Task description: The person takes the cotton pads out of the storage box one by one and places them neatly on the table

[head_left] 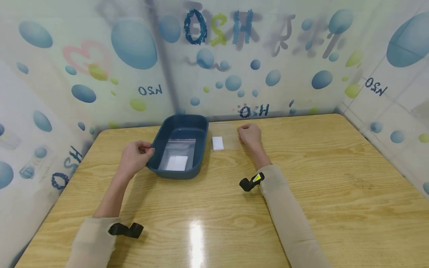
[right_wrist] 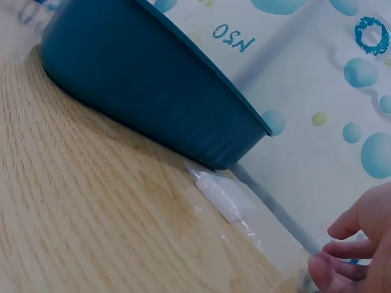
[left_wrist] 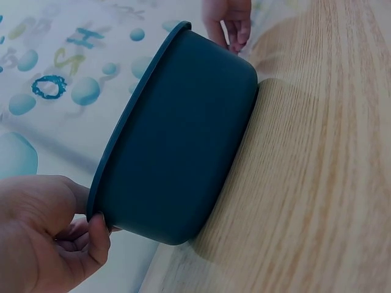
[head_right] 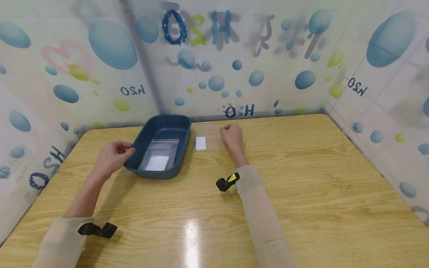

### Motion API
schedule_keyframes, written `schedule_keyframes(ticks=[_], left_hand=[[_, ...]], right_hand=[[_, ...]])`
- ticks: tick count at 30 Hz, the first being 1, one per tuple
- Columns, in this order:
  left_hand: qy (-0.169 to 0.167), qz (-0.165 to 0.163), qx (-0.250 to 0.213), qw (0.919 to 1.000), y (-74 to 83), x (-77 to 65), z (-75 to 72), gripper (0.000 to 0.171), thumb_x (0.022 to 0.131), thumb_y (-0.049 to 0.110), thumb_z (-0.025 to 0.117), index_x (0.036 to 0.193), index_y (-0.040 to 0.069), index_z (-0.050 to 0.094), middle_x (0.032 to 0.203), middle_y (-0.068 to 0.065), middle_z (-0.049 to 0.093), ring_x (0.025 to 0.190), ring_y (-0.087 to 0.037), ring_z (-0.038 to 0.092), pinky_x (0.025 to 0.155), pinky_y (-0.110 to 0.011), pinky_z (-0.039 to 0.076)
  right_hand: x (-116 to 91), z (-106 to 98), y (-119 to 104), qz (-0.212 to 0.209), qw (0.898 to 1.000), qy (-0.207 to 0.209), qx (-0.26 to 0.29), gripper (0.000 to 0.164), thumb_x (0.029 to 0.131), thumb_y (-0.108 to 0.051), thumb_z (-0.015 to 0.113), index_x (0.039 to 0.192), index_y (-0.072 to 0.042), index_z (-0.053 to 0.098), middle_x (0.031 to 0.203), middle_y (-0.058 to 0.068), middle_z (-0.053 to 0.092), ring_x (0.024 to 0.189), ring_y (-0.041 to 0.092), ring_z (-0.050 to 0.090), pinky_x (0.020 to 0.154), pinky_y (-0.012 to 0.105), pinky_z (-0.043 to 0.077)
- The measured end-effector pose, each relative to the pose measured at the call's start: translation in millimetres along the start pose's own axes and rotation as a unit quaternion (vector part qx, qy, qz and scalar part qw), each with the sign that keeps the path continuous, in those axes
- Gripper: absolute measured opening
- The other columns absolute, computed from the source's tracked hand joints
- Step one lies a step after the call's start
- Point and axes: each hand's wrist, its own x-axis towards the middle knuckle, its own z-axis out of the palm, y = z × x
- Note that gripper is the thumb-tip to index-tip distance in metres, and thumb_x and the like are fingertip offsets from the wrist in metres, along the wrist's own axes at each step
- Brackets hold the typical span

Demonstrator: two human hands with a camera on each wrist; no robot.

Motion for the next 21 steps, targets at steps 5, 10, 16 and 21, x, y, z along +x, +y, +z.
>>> schedule_keyframes(ticks=[5, 10, 16, 21], left_hand=[[0.000, 0.002, 0.000, 1.0000, 0.3, 0.1, -0.3, 0.028, 0.096, 0.009, 0.062, 0.112, -0.014, 0.066, 0.092, -0.018, 0.066, 0.085, -0.029, 0.062, 0.065, -0.021, 0.048], [0.000, 0.002, -0.001, 1.0000, 0.7, -0.5, -0.7, 0.028, 0.096, 0.009, 0.062, 0.112, -0.014, 0.066, 0.092, -0.018, 0.066, 0.085, -0.029, 0.062, 0.066, -0.021, 0.048], [-0.001, 0.000, -0.001, 1.0000, 1.1, -0.8, -0.9, 0.028, 0.096, 0.009, 0.061, 0.112, -0.014, 0.066, 0.092, -0.018, 0.066, 0.085, -0.028, 0.062, 0.066, -0.021, 0.048], [0.002, 0.003, 0.002, 1.0000, 1.3, -0.9, -1.0, 0.028, 0.096, 0.008, 0.062, 0.112, -0.014, 0.066, 0.091, -0.018, 0.067, 0.084, -0.028, 0.062, 0.065, -0.021, 0.047]], right_hand=[[-2.3, -1.8, -6.2, -0.002, 1.000, 0.001, 0.004, 0.031, 0.097, -0.017, 0.059, 0.117, 0.003, 0.069, 0.088, 0.010, 0.066, 0.064, 0.014, 0.058, 0.061, 0.021, 0.047], [-5.1, -2.6, -12.3, -0.018, 1.000, 0.003, 0.009, 0.032, 0.096, -0.016, 0.058, 0.119, 0.004, 0.068, 0.088, 0.012, 0.066, 0.071, 0.022, 0.064, 0.058, 0.019, 0.046], [-7.6, -2.5, -20.8, -0.038, 0.999, 0.002, 0.014, 0.032, 0.096, -0.016, 0.059, 0.118, 0.004, 0.069, 0.095, 0.014, 0.067, 0.079, 0.024, 0.068, 0.061, 0.018, 0.052], [-11.7, -3.4, -30.6, -0.054, 0.998, -0.006, 0.018, 0.031, 0.097, -0.017, 0.059, 0.119, 0.004, 0.068, 0.104, 0.018, 0.069, 0.076, 0.019, 0.066, 0.067, 0.024, 0.057]])
